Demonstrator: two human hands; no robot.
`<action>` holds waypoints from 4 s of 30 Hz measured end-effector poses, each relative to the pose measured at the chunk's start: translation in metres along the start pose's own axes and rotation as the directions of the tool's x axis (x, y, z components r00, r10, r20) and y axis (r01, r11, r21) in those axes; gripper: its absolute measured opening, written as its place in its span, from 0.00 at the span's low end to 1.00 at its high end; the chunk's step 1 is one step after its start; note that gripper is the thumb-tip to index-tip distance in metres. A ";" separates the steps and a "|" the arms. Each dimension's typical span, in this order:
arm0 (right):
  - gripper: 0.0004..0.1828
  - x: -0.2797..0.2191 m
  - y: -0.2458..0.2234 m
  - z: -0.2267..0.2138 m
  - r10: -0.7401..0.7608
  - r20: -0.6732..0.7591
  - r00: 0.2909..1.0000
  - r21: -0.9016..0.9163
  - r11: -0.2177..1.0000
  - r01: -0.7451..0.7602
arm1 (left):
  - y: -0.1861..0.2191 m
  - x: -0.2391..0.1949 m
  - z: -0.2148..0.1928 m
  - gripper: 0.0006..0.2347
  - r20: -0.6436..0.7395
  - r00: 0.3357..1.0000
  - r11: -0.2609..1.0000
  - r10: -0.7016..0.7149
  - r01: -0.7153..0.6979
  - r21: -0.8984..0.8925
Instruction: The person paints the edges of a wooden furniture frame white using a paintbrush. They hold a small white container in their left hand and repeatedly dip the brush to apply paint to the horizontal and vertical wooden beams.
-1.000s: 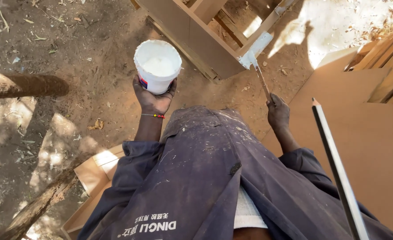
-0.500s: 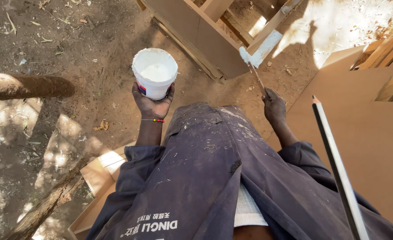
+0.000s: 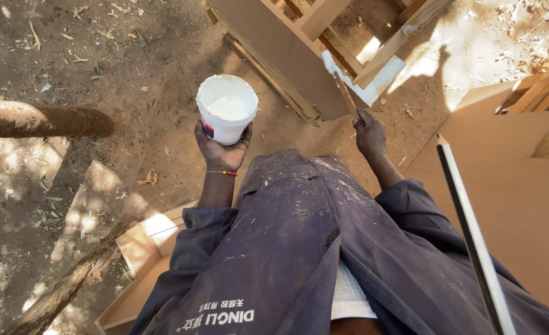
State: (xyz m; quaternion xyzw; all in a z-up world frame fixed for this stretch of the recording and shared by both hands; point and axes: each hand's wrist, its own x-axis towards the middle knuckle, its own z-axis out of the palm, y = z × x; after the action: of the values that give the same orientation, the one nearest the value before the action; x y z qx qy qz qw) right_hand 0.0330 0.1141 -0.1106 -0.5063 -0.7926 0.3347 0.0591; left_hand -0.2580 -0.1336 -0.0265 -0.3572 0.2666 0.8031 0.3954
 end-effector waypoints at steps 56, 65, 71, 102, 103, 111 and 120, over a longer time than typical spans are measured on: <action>0.21 0.114 -0.128 0.080 -0.018 0.049 0.999 0.204 0.979 0.007 | 0.074 0.135 0.182 0.28 -0.075 0.997 0.978 0.005 0.011 0.209; 0.21 0.143 -0.193 0.122 0.051 -0.029 0.998 0.142 0.989 -0.046 | 0.139 0.171 0.211 0.28 -0.021 0.997 0.963 -0.079 0.082 0.255; 0.18 0.164 -0.242 0.150 -0.070 -0.091 0.993 0.101 0.992 0.079 | 0.188 0.189 0.222 0.28 0.009 0.993 0.963 -0.114 0.108 0.247; 0.25 0.252 -0.319 0.226 -0.074 -0.218 0.973 -0.128 0.991 0.047 | 0.307 0.223 0.210 0.28 0.010 0.988 0.970 -0.156 0.151 0.190; 0.25 0.249 -0.317 0.231 -0.125 -0.180 0.976 -0.140 0.985 0.101 | 0.308 0.224 0.209 0.28 0.006 0.988 0.968 -0.157 0.153 0.197; 0.23 0.221 -0.318 0.216 -0.157 -0.214 0.964 -0.091 0.986 0.140 | 0.316 0.225 0.208 0.28 -0.003 0.986 0.964 -0.166 0.163 0.209; 0.25 0.181 -0.297 0.207 -0.146 -0.274 0.951 -0.067 0.989 0.133 | 0.323 0.231 0.206 0.27 -0.027 0.985 0.966 -0.170 0.172 0.192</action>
State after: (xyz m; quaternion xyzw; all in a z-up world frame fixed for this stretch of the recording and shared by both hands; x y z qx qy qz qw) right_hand -0.3695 0.0907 -0.1391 -0.4923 -0.8180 0.2361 0.1810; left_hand -0.6993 -0.0608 -0.0361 -0.3429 0.3136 0.7343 0.4949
